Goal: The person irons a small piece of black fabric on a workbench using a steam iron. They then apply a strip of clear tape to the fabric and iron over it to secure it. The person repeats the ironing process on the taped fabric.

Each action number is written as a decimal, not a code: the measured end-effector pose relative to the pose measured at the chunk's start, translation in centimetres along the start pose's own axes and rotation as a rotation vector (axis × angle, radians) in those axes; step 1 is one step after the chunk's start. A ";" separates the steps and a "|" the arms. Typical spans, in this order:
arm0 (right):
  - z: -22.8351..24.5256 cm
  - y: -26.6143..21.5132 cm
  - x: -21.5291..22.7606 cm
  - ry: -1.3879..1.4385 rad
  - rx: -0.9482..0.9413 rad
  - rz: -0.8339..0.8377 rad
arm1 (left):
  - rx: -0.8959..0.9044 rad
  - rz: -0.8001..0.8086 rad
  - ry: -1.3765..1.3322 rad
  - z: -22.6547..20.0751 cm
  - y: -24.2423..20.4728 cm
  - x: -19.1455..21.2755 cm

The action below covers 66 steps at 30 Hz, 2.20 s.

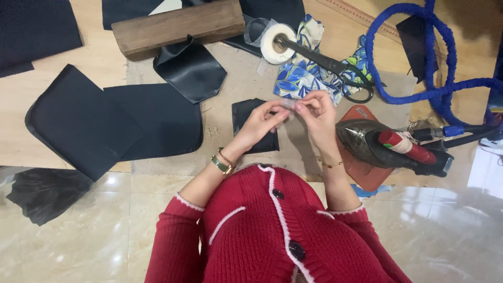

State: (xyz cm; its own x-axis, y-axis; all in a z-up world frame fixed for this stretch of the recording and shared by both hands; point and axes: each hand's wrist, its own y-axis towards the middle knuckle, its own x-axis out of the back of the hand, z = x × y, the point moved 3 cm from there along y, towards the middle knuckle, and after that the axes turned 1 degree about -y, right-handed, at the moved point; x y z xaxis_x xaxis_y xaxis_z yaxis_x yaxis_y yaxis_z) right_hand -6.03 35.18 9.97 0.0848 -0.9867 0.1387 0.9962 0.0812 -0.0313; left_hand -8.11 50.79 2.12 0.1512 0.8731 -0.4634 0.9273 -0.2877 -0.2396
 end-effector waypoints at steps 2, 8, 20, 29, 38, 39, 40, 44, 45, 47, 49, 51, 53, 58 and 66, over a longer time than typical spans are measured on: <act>-1.0 0.2 -0.1 0.015 0.020 0.017 | -0.037 -0.020 -0.060 0.1 0.7 -0.2; 0.7 0.4 -1.9 0.001 0.044 -0.053 | -0.104 -0.136 -0.022 0.7 2.6 2.7; -1.7 -0.3 -4.1 -0.272 0.055 0.171 | -0.410 -0.556 1.115 -10.7 -3.8 8.7; -1.1 1.7 -8.4 -0.287 0.047 0.516 | -0.443 -0.646 1.327 -8.5 -5.9 9.5; -2.2 3.6 -10.3 -0.679 0.214 0.481 | -0.367 -0.660 1.313 -5.5 -6.9 7.4; -2.1 3.6 -10.4 -0.693 0.205 0.481 | -0.345 -0.659 1.306 -5.3 -7.1 7.2; -2.1 3.6 -10.4 -0.693 0.204 0.481 | -0.344 -0.659 1.306 -5.0 -6.9 7.2; -2.3 3.7 -10.3 -0.713 0.188 0.470 | -0.343 -0.695 1.372 -4.5 -6.3 7.3; -2.4 3.7 -10.2 -0.707 0.169 0.463 | -0.345 -0.706 1.380 -4.4 -6.3 7.3; -2.4 3.6 -10.3 -0.672 0.138 0.455 | -0.345 -0.707 1.373 -4.7 -6.3 7.1; -2.6 3.5 -10.5 -0.637 0.106 0.446 | -0.345 -0.707 1.366 -5.0 -6.4 6.8; -3.1 3.5 -10.6 -0.586 0.092 0.427 | -0.354 -0.696 1.314 -5.5 -6.6 6.7; -3.1 3.5 -10.7 -0.577 0.089 0.417 | -0.354 -0.696 1.302 -5.5 -6.6 6.7; -1.9 3.2 -10.9 -0.500 0.067 0.425 | -0.367 -0.697 1.266 -5.8 -6.8 6.7; -1.7 3.2 -11.1 -0.575 0.040 0.525 | -0.298 -0.672 1.246 -6.1 -6.8 6.6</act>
State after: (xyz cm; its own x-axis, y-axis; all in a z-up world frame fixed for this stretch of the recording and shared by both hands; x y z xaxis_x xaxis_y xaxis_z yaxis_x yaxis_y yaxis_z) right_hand -3.79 46.18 6.65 0.5311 -0.5908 0.6073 0.8220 0.5330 -0.2004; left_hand -11.35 60.91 5.86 -0.2830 0.6212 0.7308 0.9538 0.2624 0.1463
